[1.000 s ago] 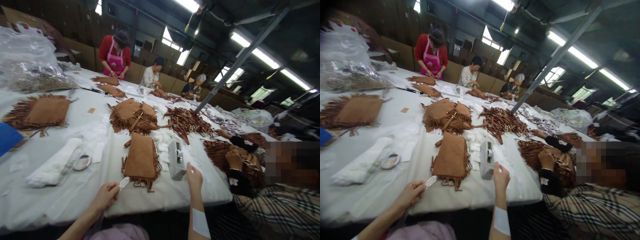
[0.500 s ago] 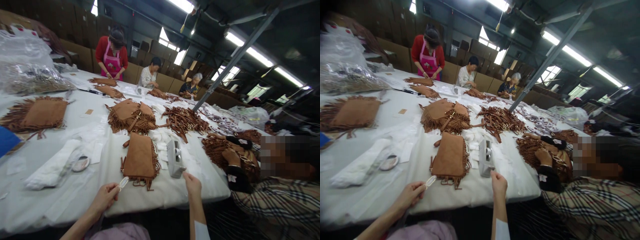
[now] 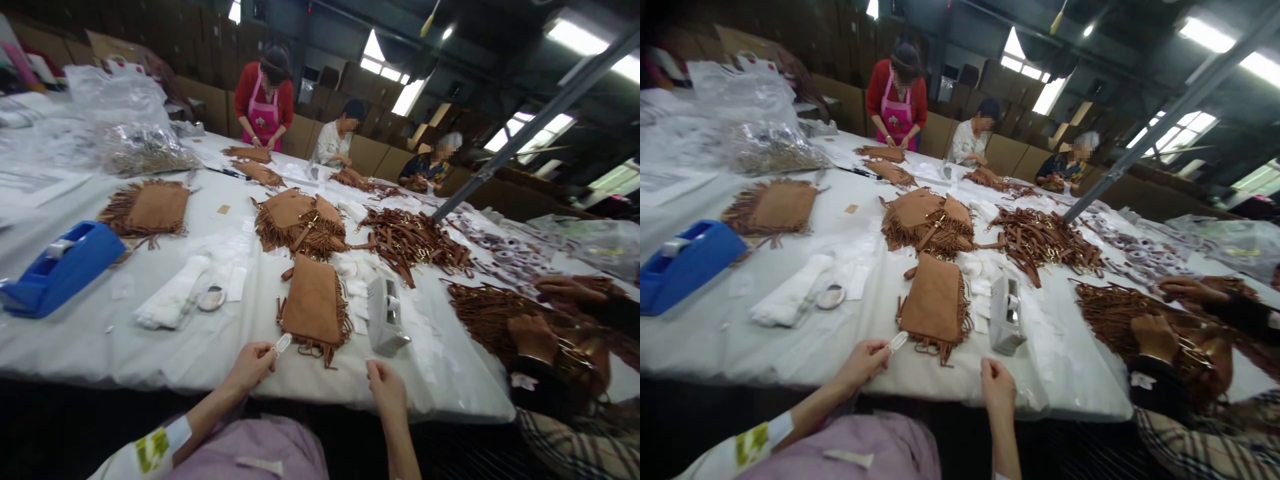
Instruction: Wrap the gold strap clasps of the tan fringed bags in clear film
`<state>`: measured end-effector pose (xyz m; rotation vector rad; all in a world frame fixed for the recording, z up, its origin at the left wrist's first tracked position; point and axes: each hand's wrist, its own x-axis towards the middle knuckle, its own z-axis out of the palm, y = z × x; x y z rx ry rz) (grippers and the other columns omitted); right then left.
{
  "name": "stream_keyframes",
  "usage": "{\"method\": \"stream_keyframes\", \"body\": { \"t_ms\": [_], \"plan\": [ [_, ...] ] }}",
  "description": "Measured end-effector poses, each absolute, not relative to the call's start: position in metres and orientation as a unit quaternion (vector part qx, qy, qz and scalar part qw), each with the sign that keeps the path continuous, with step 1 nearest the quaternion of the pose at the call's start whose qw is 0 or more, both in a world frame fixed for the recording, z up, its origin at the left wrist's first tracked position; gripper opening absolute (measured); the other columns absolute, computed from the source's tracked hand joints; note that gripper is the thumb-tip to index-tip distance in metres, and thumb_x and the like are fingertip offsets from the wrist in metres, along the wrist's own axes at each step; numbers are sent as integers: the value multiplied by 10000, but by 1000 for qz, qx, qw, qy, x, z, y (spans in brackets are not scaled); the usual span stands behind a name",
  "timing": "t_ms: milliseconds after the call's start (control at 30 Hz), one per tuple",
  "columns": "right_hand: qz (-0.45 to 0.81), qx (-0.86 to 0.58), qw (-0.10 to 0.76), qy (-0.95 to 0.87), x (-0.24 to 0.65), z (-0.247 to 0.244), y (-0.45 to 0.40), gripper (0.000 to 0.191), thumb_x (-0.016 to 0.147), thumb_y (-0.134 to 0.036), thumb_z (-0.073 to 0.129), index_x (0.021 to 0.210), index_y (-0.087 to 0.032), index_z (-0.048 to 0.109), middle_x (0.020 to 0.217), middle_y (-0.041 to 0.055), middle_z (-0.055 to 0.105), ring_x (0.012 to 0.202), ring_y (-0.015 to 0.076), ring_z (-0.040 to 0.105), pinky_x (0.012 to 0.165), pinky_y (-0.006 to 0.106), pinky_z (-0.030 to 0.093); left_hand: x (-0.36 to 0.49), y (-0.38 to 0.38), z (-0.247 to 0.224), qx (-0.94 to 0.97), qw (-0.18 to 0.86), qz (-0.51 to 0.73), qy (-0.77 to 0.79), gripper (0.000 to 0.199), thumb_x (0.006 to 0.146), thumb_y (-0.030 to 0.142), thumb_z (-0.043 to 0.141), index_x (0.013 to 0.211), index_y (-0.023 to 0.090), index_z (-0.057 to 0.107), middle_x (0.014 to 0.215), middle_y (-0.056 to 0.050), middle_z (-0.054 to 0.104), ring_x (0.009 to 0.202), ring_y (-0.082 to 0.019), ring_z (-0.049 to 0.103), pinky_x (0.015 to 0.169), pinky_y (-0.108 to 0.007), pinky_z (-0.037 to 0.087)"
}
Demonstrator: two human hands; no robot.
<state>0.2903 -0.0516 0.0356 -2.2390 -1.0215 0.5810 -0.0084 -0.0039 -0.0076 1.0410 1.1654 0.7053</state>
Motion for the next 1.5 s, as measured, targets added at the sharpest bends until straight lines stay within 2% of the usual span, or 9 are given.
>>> {"method": "stream_keyframes", "body": {
  "t_ms": [100,233,667,800,900,1067,1200,1300,1500],
  "plan": [
    [409,-714,347,-450,221,35,-41,332,719,-486,562,751,-166,646,539,5,560,461,142,472,461,251,360,-7,-5,-8,479,626,318,527,418,741,514,494,746,113,612,534,26,525,377,-66,354,395,-206,221],
    [510,-617,354,-484,154,35,-24,322,734,-481,594,698,-161,595,509,-31,506,408,85,391,415,207,304,-7,-9,-7,538,567,342,522,384,781,457,477,691,119,636,543,13,535,497,-100,444,495,-211,313],
    [465,-697,291,-463,136,6,-6,339,675,-442,646,550,-128,617,422,-20,498,379,87,404,388,203,263,-7,-13,1,564,545,367,501,332,825,369,443,744,135,665,584,5,556,566,-116,467,566,-220,345],
    [543,-670,334,-379,136,7,-10,347,614,-473,707,653,-142,607,424,-46,482,342,78,381,356,198,255,-7,-12,-3,532,589,353,494,344,815,406,459,780,127,658,569,7,549,525,-110,463,522,-215,340],
    [614,-624,342,-342,133,7,-13,402,597,-520,720,585,-160,542,392,-63,434,319,54,319,344,190,231,-6,-13,-4,509,597,339,519,320,811,421,461,803,136,606,562,17,549,451,-99,433,458,-210,310],
    [612,-626,350,-335,128,2,-15,430,600,-551,706,561,-170,510,369,-65,415,307,51,303,336,187,206,-7,-21,2,548,474,365,585,299,814,340,481,1069,183,468,491,83,484,422,-113,429,462,-210,287],
    [604,-625,345,-355,128,1,-13,407,628,-537,681,568,-173,509,368,-64,409,310,54,303,338,191,200,-8,-25,6,629,418,367,543,254,852,304,425,1056,222,552,729,-4,648,655,-146,591,626,-239,393],
    [598,-619,348,-372,131,1,-13,384,652,-523,661,603,-170,518,384,-66,412,319,56,308,348,194,205,-7,-23,6,611,443,368,543,268,846,331,438,1020,209,601,823,-37,682,725,-165,618,679,-259,424],
    [602,-578,352,-423,138,1,-15,346,678,-482,644,739,-146,582,501,-42,502,397,66,359,403,195,254,-6,-12,1,460,629,346,523,324,758,425,512,855,135,619,591,4,586,414,-96,470,423,-212,329]
  ]
}}
